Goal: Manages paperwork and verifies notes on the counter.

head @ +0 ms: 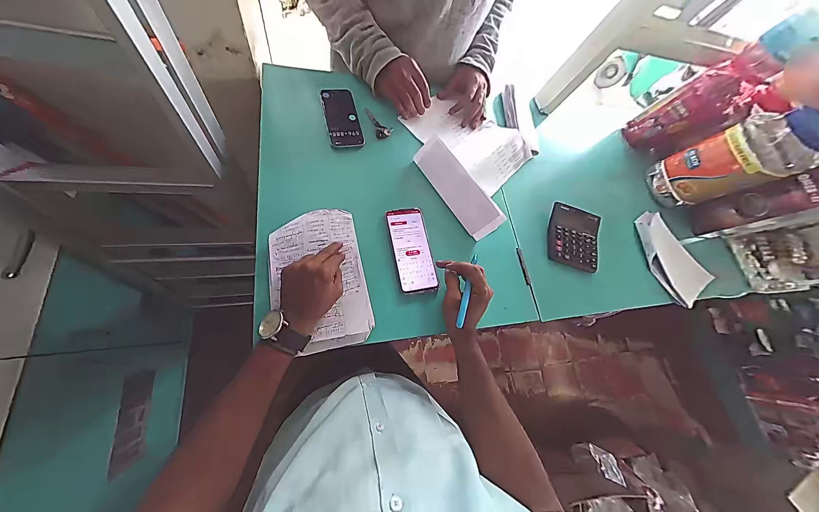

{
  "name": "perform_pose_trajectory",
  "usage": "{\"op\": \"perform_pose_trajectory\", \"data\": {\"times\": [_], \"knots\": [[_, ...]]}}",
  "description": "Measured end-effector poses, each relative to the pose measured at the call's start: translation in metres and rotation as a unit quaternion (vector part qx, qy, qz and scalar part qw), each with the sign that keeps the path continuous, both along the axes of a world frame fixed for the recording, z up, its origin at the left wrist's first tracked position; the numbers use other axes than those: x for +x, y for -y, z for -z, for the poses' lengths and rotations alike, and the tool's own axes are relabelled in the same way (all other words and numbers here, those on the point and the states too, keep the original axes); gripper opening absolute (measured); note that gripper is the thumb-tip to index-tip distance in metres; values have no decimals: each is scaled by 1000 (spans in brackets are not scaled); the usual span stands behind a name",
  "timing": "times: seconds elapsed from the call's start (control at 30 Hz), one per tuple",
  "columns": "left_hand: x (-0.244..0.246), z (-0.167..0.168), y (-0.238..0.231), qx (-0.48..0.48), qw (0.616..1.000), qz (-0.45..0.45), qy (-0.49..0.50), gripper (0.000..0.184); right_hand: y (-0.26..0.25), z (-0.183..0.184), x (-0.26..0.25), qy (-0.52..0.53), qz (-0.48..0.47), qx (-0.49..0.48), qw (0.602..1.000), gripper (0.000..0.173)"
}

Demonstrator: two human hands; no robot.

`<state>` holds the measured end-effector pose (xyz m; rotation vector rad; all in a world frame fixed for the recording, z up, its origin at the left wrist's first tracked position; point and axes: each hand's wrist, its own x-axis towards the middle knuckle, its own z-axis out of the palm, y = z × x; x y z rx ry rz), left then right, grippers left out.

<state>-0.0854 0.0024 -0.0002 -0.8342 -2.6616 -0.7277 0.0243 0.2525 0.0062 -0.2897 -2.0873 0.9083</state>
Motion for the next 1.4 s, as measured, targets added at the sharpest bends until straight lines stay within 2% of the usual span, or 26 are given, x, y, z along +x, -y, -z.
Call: {"op": "perform_pose_trajectory", "data": {"times": [0.57, 0.9, 0.93, 1.07, 1.13, 1.4], "knots": [[-1, -1, 1, -8, 1000, -1, 15, 27, -2, -4, -2, 5, -40, -34, 999, 21], [-1, -7, 0, -12, 999, 1, 52, 28, 1, -4, -4, -13, 4, -60, 998, 15], [0, -7, 0, -16, 998, 1, 56, 28, 1, -5, -3, -11, 1, -65, 998, 17], [-1, -9, 0, -20, 998, 2, 63, 28, -2, -6, -2, -4, -52, -71, 996, 45], [-1, -8, 0, -16, 998, 0, 62, 27, -3, -8, -1, 7, -71, -94, 993, 50], [-1, -6, 0, -9, 999, -2, 50, 27, -17, -36, -15, 16, -22, -37, 999, 32]]}}
